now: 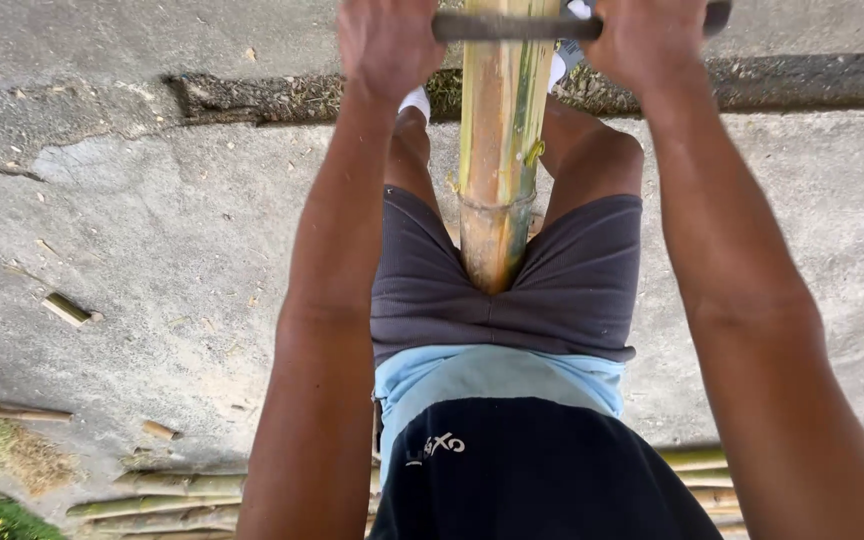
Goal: Shaving the outer layer of a bamboo pole using a drawknife.
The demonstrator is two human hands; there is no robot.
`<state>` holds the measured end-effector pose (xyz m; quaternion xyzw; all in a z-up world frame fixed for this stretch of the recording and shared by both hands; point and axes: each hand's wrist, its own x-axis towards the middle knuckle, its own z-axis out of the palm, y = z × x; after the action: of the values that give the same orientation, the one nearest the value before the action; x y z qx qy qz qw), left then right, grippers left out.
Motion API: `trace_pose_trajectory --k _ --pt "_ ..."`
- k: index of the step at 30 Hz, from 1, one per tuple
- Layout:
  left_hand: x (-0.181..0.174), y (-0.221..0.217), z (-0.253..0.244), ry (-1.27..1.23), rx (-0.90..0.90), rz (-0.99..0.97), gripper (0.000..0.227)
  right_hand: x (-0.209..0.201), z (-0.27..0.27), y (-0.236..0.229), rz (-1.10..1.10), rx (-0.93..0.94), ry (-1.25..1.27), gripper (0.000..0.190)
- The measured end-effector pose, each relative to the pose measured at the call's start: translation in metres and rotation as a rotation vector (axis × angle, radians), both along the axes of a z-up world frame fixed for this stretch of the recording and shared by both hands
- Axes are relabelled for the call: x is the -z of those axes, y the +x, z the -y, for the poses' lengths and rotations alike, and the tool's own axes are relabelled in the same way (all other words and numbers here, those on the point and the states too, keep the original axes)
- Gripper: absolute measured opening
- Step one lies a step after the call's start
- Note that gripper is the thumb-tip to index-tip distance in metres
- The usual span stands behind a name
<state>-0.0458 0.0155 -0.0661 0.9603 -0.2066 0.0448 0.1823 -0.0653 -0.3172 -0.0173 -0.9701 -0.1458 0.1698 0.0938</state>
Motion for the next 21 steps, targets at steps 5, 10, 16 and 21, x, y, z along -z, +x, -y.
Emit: trace_pose_trajectory --k 5,10,16,21 --pt "-0.062 -0.102 0.001 0.102 -0.062 -0.188 0.023 -0.034 -0.019 -0.083 -0.158 -0.029 -0.188 0.01" --pt "-0.081 -0.178 -0.002 -0.038 -0.097 -0.132 0.023 -0.082 -0.045 -0.137 -0.449 -0.037 -0.335 0.028" --pt "-0.083 -0.181 -0.003 -0.06 -0.12 -0.172 0.027 -0.076 -0.04 -0.145 -0.224 -0.086 -0.234 0.013" --pt "-0.061 -0.171 -0.006 -0.066 -0.099 -0.177 0.025 -0.063 -0.034 -0.137 -0.256 -0.067 -0.228 0.018"
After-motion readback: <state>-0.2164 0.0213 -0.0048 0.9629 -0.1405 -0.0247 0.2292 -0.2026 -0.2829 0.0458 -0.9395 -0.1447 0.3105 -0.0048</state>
